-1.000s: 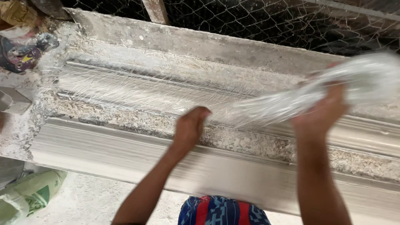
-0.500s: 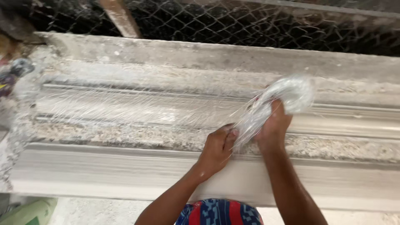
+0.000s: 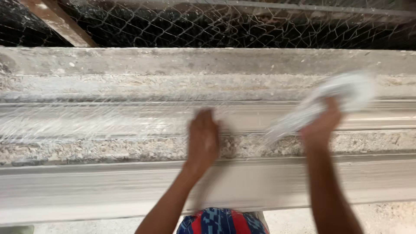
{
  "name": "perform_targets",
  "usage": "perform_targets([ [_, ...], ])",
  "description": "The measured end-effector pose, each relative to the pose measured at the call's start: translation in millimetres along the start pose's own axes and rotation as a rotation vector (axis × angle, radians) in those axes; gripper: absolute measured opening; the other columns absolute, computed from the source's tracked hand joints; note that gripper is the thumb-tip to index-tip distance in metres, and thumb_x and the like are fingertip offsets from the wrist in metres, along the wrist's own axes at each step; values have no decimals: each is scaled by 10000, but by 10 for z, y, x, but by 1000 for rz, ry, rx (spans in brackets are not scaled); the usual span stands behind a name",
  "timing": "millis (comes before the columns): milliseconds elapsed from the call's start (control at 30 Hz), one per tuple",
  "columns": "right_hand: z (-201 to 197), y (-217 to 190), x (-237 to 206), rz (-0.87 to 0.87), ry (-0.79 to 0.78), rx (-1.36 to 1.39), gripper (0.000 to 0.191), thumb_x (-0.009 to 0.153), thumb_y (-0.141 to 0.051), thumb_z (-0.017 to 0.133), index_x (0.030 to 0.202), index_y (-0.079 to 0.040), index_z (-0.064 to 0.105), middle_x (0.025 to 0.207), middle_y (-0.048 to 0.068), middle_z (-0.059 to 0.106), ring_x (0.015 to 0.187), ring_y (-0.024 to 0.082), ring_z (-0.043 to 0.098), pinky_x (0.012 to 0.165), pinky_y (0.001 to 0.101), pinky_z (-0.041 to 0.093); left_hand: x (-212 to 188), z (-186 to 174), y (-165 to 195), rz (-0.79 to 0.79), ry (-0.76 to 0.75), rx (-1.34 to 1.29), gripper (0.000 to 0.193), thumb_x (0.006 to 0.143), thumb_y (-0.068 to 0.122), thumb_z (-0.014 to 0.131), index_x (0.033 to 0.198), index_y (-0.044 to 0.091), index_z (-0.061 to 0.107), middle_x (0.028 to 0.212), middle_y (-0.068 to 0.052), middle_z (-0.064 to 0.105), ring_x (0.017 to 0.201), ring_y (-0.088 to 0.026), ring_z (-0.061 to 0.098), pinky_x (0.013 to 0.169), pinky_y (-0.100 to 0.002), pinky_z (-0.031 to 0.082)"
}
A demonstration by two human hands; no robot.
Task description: The person lays strands of white glass fiber into a long rectangular mold, then smooths and presses the fibers with hands and a small white block. The person then pours a white liquid from a bucket into the mold to saturate the fibers.
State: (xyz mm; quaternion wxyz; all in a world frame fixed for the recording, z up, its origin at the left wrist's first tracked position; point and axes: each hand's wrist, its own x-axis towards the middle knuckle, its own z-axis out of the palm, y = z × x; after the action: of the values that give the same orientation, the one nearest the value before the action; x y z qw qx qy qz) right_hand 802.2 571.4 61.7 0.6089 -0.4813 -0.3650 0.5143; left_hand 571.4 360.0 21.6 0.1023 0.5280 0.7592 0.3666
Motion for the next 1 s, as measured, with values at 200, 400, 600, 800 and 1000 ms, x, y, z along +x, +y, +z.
perform_targets([
  [200, -318, -58, 56, 142, -357, 255, 343, 1097, -312, 475, 1224, -24, 610, 978, 100, 649, 811, 190, 651, 679, 345, 615, -167, 1019, 914, 46, 11, -444, 206, 981, 27, 558, 1153, 35, 672, 1101, -182, 763, 977, -305, 763, 878, -381, 621],
  [400, -1304, -723, 2060, -89, -103, 257, 449, 1180, -355, 398, 1368, 2, 596, 1121, 137, 651, 946, 223, 692, 810, 383, 660, 279, 1123, 419, -236, -210, 461, 275, 1099, 169, 441, 1136, -8, 648, 941, -196, 732, 705, -233, 705, 549, -348, 607],
  [600, -1373, -185, 1448, -150, -488, 154, 304, 1111, -238, 513, 1300, -7, 569, 1064, 134, 660, 888, 221, 663, 734, 339, 612, 113, 1472, 1597, -299, 76, -155, 443, 1073, 283, 431, 1303, -77, 548, 1284, -286, 617, 1131, -379, 645, 1027, -552, 527],
  [800, -1271, -117, 1547, 223, -277, 330, 289, 1050, -259, 492, 1259, -73, 560, 1058, 152, 684, 808, 237, 690, 682, 375, 655, 42, 2038, 1939, -190, 29, -169, 234, 1079, 101, 474, 1113, 27, 694, 876, -141, 748, 563, -188, 676, 437, -277, 542],
  [1000, -1987, -544, 2885, 20, -285, 737, 268, 1248, -392, 460, 1232, -167, 605, 959, -58, 759, 713, 144, 717, 488, 438, 629, 337, 1722, 1047, -341, -138, 602, 385, 1127, 239, 362, 1296, -30, 580, 1194, -259, 661, 996, -328, 686, 781, -406, 600],
])
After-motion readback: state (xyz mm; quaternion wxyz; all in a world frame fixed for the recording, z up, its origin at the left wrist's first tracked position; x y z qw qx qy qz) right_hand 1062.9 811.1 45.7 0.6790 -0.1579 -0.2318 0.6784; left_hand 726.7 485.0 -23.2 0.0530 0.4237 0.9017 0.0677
